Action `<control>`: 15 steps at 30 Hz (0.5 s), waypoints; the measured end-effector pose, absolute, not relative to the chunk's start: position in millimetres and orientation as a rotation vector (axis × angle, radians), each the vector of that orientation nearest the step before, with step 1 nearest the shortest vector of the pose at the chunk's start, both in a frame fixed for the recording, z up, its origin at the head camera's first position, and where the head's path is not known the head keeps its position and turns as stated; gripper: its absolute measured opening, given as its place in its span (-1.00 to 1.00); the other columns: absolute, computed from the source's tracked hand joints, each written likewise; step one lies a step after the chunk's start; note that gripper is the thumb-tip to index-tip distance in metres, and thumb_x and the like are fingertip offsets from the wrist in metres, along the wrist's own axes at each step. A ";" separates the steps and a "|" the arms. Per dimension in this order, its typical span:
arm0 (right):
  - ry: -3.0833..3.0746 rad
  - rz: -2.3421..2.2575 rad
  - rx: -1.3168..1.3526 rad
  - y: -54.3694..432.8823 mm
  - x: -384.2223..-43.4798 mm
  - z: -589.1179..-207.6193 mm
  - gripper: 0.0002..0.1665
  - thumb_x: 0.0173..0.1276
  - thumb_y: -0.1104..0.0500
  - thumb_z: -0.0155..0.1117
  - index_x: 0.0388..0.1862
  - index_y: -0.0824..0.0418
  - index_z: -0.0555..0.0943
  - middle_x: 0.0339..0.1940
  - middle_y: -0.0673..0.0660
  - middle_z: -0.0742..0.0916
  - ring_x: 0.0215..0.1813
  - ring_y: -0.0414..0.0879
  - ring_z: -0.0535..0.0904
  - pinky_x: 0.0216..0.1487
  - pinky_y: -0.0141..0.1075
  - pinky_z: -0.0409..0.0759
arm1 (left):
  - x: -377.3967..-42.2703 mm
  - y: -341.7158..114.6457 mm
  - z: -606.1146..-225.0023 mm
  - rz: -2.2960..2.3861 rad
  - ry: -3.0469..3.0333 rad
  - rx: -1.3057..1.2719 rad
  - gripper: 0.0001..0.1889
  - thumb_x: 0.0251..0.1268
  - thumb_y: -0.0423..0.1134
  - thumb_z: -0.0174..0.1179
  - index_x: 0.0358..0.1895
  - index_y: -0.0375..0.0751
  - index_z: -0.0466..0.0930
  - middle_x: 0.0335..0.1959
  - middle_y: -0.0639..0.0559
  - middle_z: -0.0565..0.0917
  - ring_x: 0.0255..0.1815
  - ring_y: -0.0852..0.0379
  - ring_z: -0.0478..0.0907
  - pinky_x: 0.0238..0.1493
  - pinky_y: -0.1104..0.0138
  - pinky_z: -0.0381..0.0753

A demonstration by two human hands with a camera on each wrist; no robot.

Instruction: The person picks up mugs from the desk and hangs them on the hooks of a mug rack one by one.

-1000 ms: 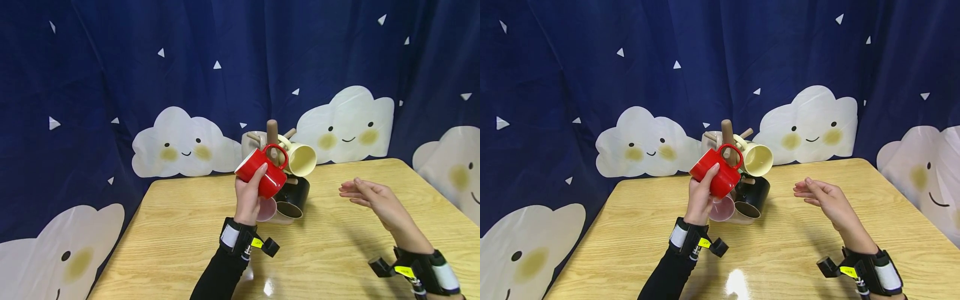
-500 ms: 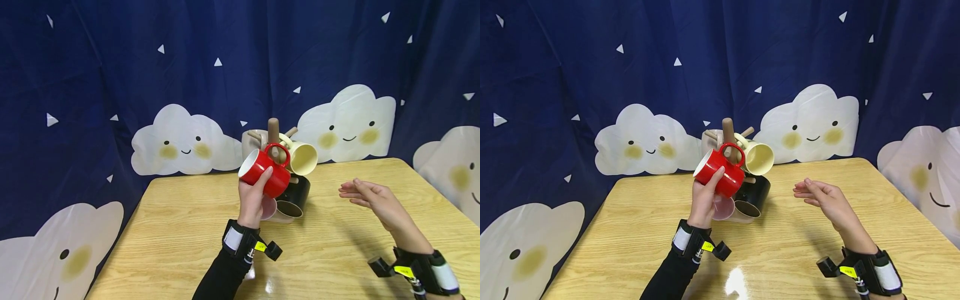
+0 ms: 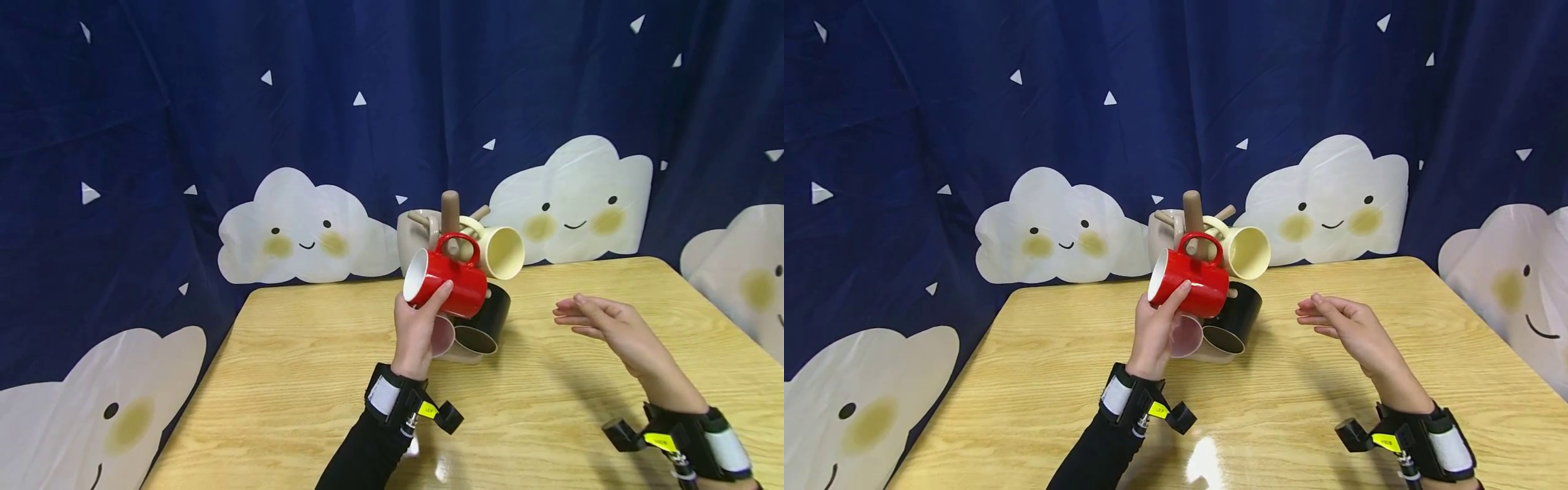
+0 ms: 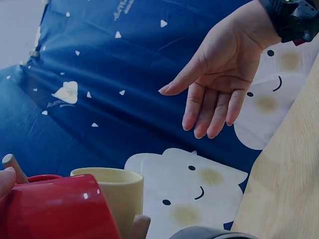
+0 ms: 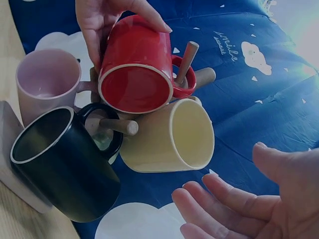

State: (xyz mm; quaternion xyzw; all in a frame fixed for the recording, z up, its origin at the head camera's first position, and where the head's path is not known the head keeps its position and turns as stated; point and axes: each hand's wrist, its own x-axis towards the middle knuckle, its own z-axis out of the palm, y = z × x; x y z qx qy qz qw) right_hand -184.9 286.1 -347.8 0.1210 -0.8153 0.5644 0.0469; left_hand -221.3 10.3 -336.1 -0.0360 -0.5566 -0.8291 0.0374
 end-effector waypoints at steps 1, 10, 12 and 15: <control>-2.491 1.717 0.369 286.1 -185.0 -347.9 -0.68 0.51 0.04 -0.21 -0.13 -0.07 0.56 -0.22 -0.30 0.69 -0.15 -0.42 0.63 -0.18 -0.57 0.55 | -221.2 9.6 -335.9 -2.538 -1.725 -0.101 -0.39 0.00 -0.16 0.34 0.16 -0.08 0.29 0.09 0.02 0.50 0.11 0.04 0.42 0.14 0.15 0.46; -2.531 1.683 0.348 284.5 -186.3 -348.4 -0.65 0.51 0.01 -0.21 -0.09 0.04 0.56 -0.23 -0.33 0.68 -0.16 -0.42 0.62 -0.18 -0.56 0.55 | -217.1 -1.7 -337.3 -2.559 -1.727 -0.015 -0.31 0.04 -0.14 0.32 0.22 -0.23 0.18 0.15 -0.11 0.47 0.13 -0.01 0.43 0.22 0.12 0.39; -2.544 1.670 0.342 284.6 -186.4 -348.5 -0.62 0.51 0.00 -0.22 -0.07 0.11 0.55 -0.23 -0.33 0.67 -0.16 -0.42 0.62 -0.18 -0.56 0.55 | -215.5 -6.4 -337.8 -2.565 -1.721 -0.007 -0.28 0.06 -0.15 0.31 0.25 -0.27 0.13 0.17 -0.16 0.46 0.14 -0.03 0.45 0.23 0.13 0.40; -2.555 1.665 0.336 285.2 -186.7 -348.8 -0.57 0.51 -0.01 -0.22 -0.04 0.20 0.54 -0.24 -0.33 0.67 -0.15 -0.43 0.62 -0.18 -0.56 0.55 | -212.3 -17.9 -337.9 -2.552 -1.734 -0.002 -0.25 0.10 -0.16 0.28 0.28 -0.36 0.09 0.21 -0.24 0.40 0.19 -0.06 0.42 0.26 0.14 0.38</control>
